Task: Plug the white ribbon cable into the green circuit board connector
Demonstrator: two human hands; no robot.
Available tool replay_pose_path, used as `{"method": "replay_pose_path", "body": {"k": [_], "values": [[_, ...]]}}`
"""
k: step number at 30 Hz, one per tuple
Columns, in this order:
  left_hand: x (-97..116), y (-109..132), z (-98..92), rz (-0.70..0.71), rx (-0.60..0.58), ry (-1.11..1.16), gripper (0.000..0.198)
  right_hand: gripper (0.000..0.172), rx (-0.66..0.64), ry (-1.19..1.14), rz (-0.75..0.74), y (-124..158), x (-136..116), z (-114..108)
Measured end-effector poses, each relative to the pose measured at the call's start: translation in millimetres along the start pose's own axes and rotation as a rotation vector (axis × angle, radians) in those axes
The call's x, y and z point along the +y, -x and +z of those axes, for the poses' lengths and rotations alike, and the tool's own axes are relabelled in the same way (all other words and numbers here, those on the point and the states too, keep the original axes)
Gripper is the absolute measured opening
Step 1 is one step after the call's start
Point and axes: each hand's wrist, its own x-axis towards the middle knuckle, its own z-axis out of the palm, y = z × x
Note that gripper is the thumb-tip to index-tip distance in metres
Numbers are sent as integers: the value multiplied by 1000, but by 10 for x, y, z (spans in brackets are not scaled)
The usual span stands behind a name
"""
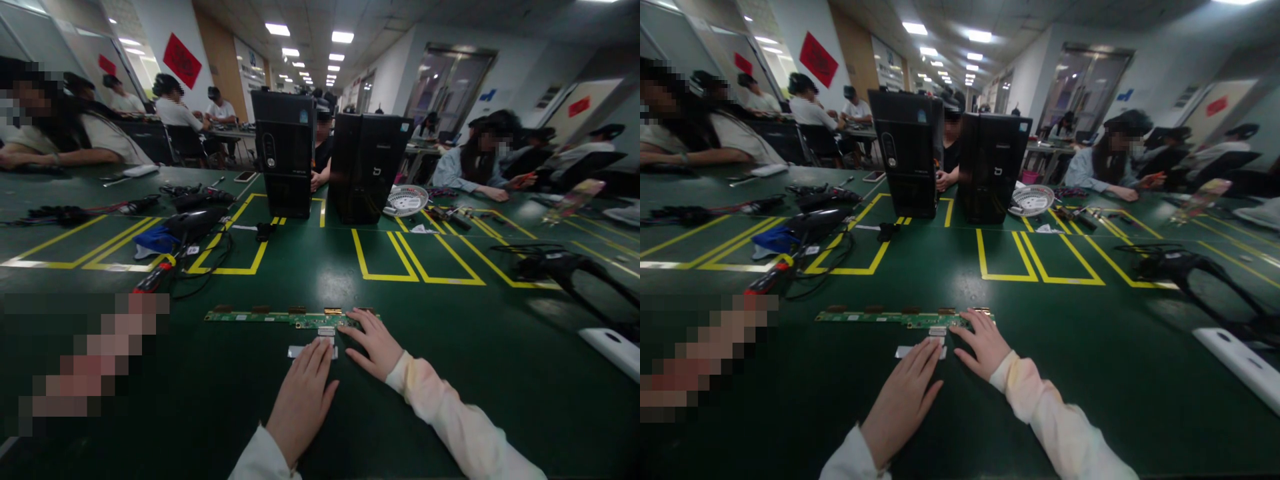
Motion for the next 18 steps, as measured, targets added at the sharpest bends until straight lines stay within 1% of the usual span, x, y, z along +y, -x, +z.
{"method": "replay_pose_path", "body": {"k": [12, 18], "values": [[30, -6, 5, -5, 33, -15, 47, 44, -7, 5, -1, -4, -5, 0], [46, -24, -32, -5, -2, -30, 47, 45, -10, 6, -1, -7, -13, -18]]}}
